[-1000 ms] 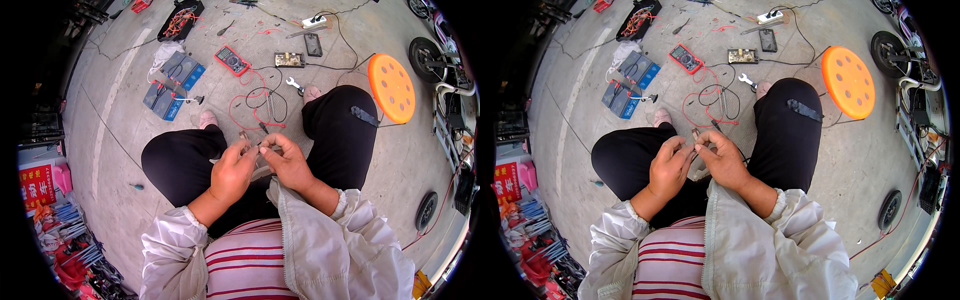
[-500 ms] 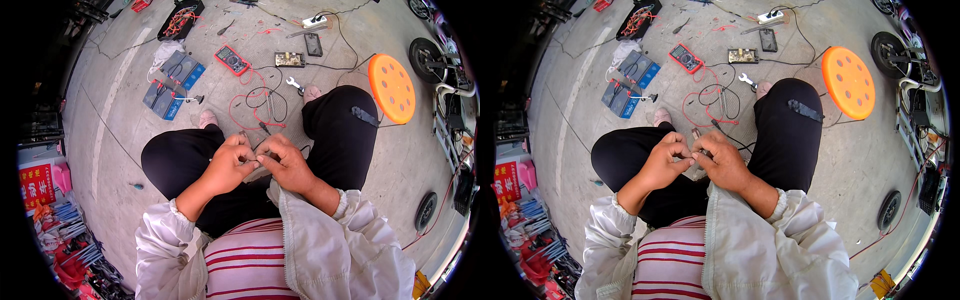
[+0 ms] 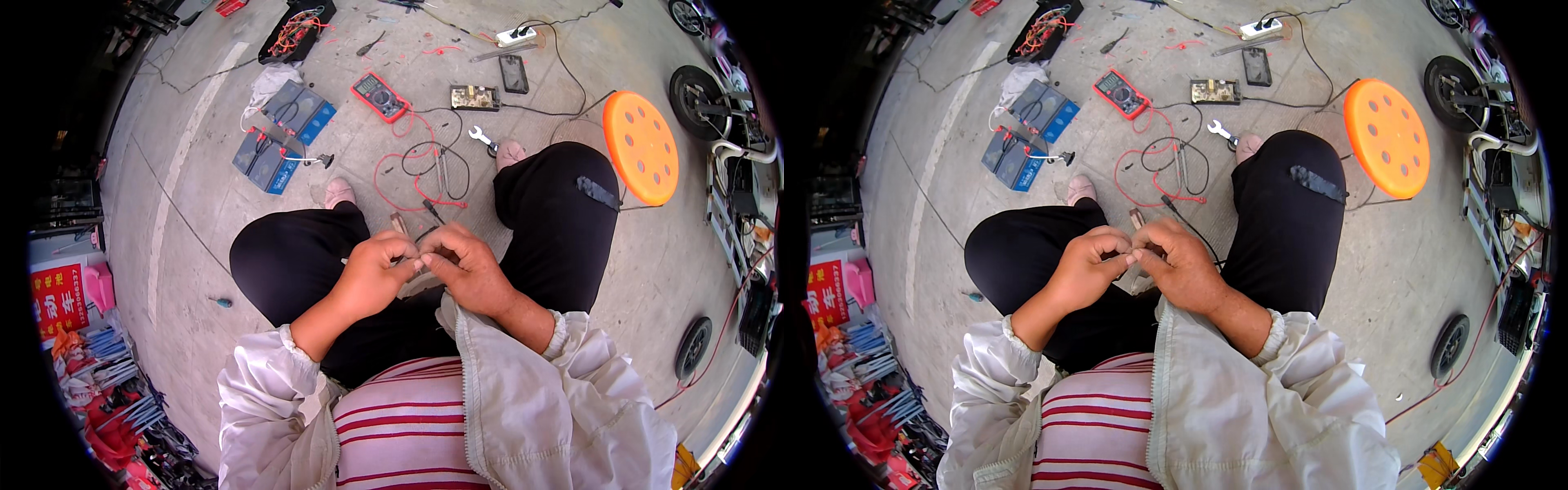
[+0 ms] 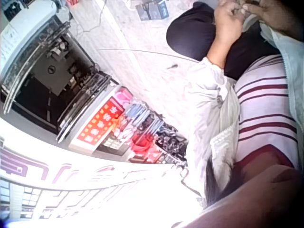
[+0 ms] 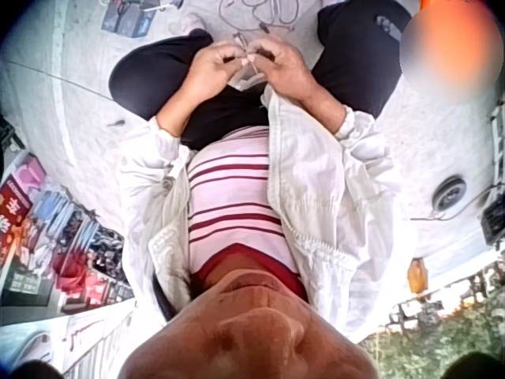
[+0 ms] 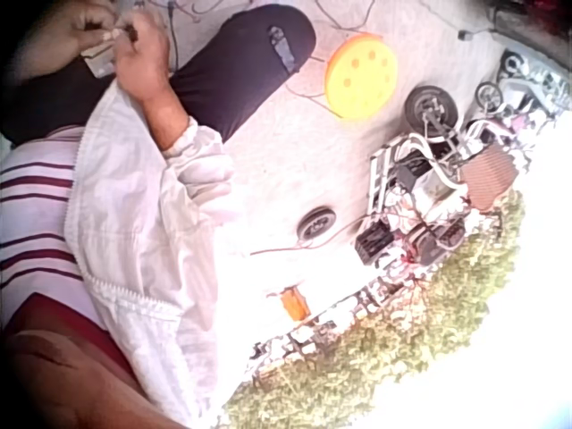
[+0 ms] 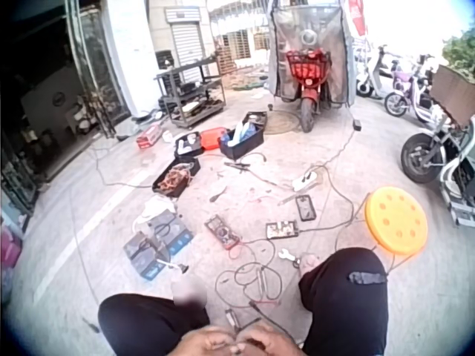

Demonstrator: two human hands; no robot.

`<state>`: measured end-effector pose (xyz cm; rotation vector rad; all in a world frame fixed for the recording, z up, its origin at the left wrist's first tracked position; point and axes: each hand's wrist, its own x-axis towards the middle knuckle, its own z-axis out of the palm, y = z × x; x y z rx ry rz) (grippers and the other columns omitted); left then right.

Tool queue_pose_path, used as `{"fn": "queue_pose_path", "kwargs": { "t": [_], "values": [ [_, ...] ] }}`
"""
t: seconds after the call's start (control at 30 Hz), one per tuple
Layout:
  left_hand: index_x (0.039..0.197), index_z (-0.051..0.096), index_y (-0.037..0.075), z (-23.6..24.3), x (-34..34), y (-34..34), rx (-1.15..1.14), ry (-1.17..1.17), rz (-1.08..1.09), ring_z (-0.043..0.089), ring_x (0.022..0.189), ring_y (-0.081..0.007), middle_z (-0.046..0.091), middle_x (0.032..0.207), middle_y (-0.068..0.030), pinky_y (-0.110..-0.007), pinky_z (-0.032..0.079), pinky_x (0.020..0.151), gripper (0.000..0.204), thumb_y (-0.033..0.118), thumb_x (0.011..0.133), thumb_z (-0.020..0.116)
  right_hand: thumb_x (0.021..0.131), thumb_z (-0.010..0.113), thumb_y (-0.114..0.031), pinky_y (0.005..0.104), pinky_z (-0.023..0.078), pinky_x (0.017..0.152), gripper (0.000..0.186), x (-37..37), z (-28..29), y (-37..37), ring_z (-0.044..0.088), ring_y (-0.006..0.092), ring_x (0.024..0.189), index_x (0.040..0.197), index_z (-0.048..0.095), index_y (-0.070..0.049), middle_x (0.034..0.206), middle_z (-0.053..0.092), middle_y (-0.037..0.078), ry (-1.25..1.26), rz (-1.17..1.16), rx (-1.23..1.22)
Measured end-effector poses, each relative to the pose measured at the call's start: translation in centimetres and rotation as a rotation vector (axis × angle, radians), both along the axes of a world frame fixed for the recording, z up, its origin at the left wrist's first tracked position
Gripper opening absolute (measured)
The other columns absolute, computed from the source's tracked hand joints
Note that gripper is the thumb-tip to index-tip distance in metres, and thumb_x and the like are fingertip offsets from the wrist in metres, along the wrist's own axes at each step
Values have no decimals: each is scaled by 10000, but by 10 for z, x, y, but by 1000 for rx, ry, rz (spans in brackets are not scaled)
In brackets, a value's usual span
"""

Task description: The person sits on the floor and works on electrical components, stripping wires, twisting connections, and testing a circuit board with a multimeter. They handle wires, a circuit board, and a multimeter throughout the task.

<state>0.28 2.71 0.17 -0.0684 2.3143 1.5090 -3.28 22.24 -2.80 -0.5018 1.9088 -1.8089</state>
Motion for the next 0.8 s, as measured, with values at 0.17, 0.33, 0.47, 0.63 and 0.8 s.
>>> {"fn": "queue_pose_path", "kwargs": {
  "t": [0.17, 0.33, 0.47, 0.63, 0.8],
  "values": [
    [1293, 577, 21, 9, 10, 15, 232, 16, 314, 605, 997, -154, 647, 1095, -77, -290, 488, 898, 425, 90, 897, 717, 951, 616, -45, 218, 415, 666, 32, -7, 0, 1, 484, 34, 755, 974, 599, -33, 855, 563, -39, -384, -142, -251],
    [1294, 564, -51, -12, 21, 12, 380, -152, 305, 599, 974, -94, 666, 1074, -54, -255, 483, 884, 404, 116, 944, 676, 965, 604, -54, 206, 409, 659, 32, -8, 1, 4, 492, 32, 760, 987, 605, -31, 834, 566, -40, -452, -98, -279],
    [1174, 660, -22, -8, 23, 17, 607, -255, 437, 597, 888, -54, 692, 1002, -22, -212, 476, 796, 252, 111, 960, 655, 970, 597, -60, 209, 437, 690, 94, -8, 6, 5, 530, 45, 790, 1046, 621, -8, 874, 613, -15, -489, -66, -275],
    [1086, 704, -20, -11, 26, 14, 666, -268, 494, 594, 815, -41, 702, 947, -14, -199, 475, 749, 184, 96, 949, 664, 956, 622, -50, 227, 474, 749, 154, -10, 18, 7, 575, 72, 827, 1100, 633, 6, 926, 658, 21, -478, 12, -201],
    [998, 717, -11, -2, 25, 9, 449, -216, 368, 563, 738, -40, 684, 873, -5, -227, 451, 630, 140, 86, 898, 696, 904, 683, -14, 240, 496, 781, 127, -6, 23, 3, 611, 84, 855, 1030, 669, -3, 892, 671, 23, -400, 35, -143]
  ]
}}
